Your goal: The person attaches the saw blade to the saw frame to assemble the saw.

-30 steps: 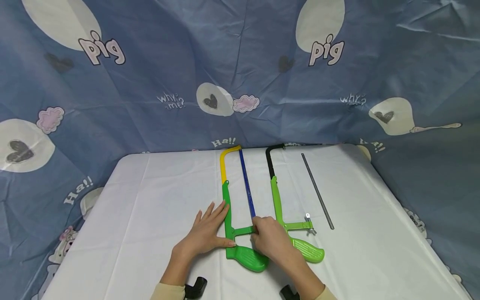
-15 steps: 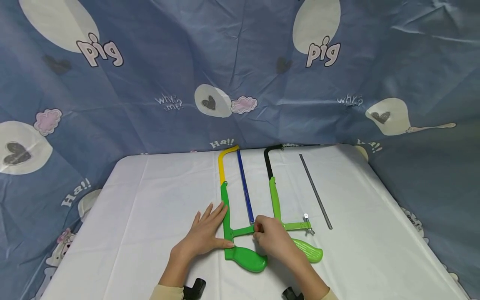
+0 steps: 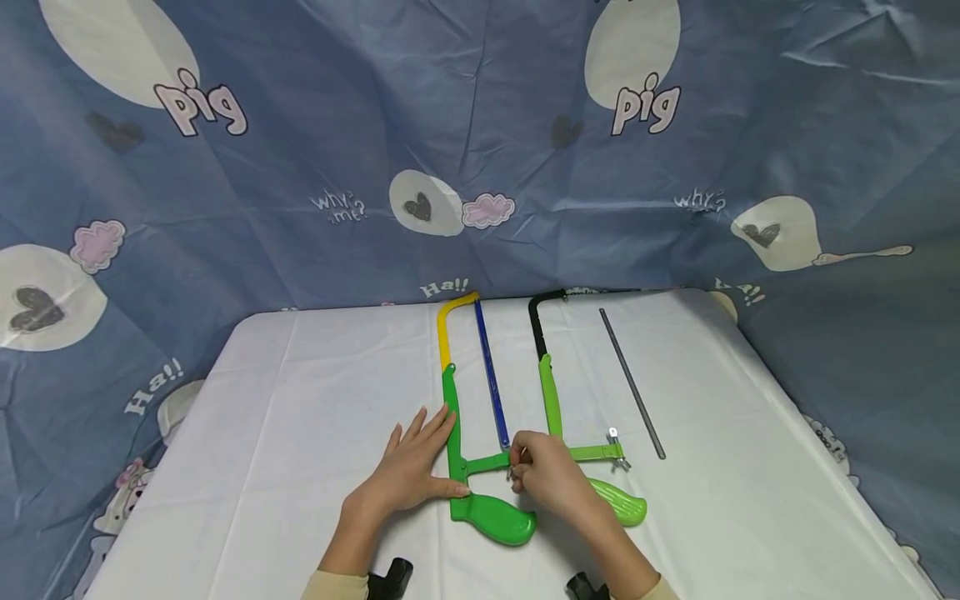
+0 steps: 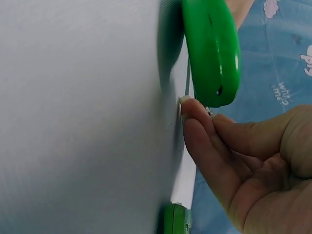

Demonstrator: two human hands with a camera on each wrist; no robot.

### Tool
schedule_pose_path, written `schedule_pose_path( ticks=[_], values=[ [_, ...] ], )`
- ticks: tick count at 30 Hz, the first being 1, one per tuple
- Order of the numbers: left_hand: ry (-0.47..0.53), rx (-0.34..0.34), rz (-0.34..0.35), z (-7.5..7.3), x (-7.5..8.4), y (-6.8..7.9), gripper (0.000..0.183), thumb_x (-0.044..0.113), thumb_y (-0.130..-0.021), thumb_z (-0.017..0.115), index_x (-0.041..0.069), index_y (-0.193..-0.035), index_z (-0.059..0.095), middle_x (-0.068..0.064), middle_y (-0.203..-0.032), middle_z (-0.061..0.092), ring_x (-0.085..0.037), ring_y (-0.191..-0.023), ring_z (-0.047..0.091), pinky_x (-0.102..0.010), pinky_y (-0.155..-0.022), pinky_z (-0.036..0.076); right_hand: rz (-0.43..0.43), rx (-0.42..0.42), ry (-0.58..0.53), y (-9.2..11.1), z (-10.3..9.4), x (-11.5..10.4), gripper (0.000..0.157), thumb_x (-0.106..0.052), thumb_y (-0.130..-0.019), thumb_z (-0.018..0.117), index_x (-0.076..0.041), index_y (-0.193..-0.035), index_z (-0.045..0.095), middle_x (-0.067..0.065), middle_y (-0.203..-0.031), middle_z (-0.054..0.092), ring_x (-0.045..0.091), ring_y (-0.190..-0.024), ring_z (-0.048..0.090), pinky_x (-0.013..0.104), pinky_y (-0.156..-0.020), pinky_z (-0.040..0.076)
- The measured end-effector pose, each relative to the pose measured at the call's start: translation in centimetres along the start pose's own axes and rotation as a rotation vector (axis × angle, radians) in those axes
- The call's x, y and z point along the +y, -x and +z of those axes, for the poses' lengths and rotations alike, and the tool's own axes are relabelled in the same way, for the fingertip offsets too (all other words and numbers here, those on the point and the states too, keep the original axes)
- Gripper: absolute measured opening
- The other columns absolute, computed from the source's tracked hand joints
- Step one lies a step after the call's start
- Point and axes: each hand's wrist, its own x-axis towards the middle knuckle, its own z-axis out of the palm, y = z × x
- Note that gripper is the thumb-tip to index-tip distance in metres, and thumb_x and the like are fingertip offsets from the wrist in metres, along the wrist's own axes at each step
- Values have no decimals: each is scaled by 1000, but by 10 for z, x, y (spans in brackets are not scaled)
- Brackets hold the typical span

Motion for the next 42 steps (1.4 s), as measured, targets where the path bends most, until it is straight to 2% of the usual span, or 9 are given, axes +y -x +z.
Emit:
schedule_pose_path(
  ticks=[3,8,11,17,27,32,36,42],
  values=[
    [-1,-2,1,0,0,0,111,63,-73,78,16,-159,25,-2,-168,17,-36,-156,7,-67,-120,4,-18,23,64,-1,0,2,21,19,-80,54,-1,-77,60,6,-67,63,13,-58,62,22,-51,48],
    [2,5,9,0,2,0,111,64,-73,77,16,-159,25,-2,-168,17,-36,-156,7,-68,-120,4,-66,99,264,-2,0,1,22,10,-77,67,-10,-69,62,-5,-61,58,8,-55,48,21,-50,40],
    [4,5,9,0,2,0,111,64,-73,77,16,-159,25,-1,-168,17,-35,-156,6,-67,-120,4,-89,123,321,-2,2,1,23,9,-76,67,-12,-67,62,-7,-60,57,8,-55,46,21,-50,38],
    [6,3,7,1,1,-1,112,64,-72,77,17,-159,24,-1,-168,16,-36,-156,6,-67,-120,4,-119,146,377,-2,2,3,27,15,-73,58,-10,-65,62,-5,-61,56,8,-55,43,21,-50,37],
    [12,10,9,0,-1,-1,112,65,-72,77,18,-159,25,0,-168,16,-35,-156,5,-67,-120,3,-174,128,431,-4,4,1,26,16,-73,61,-9,-68,62,-2,-63,61,7,-56,46,19,-51,40],
    [23,6,8,-1,-1,-1,111,64,-73,77,17,-159,26,-1,-168,17,-35,-156,6,-67,-121,3,-143,84,474,-4,6,-4,18,3,-79,72,-11,-73,63,-4,-63,59,7,-56,47,21,-50,39],
    [31,14,9,-2,-1,0,111,63,-72,78,17,-158,26,-2,-168,17,-36,-156,6,-68,-120,3,-147,68,544,-5,9,-8,20,-13,-81,78,-13,-74,60,-6,-61,56,6,-54,46,22,-48,37],
    [37,13,9,0,-1,1,111,63,-73,78,17,-159,25,-1,-168,16,-35,-156,5,-67,-120,2,-176,111,646,-6,15,-9,16,-13,-83,76,-11,-75,63,-2,-62,61,5,-53,48,22,-47,38]
  ],
)
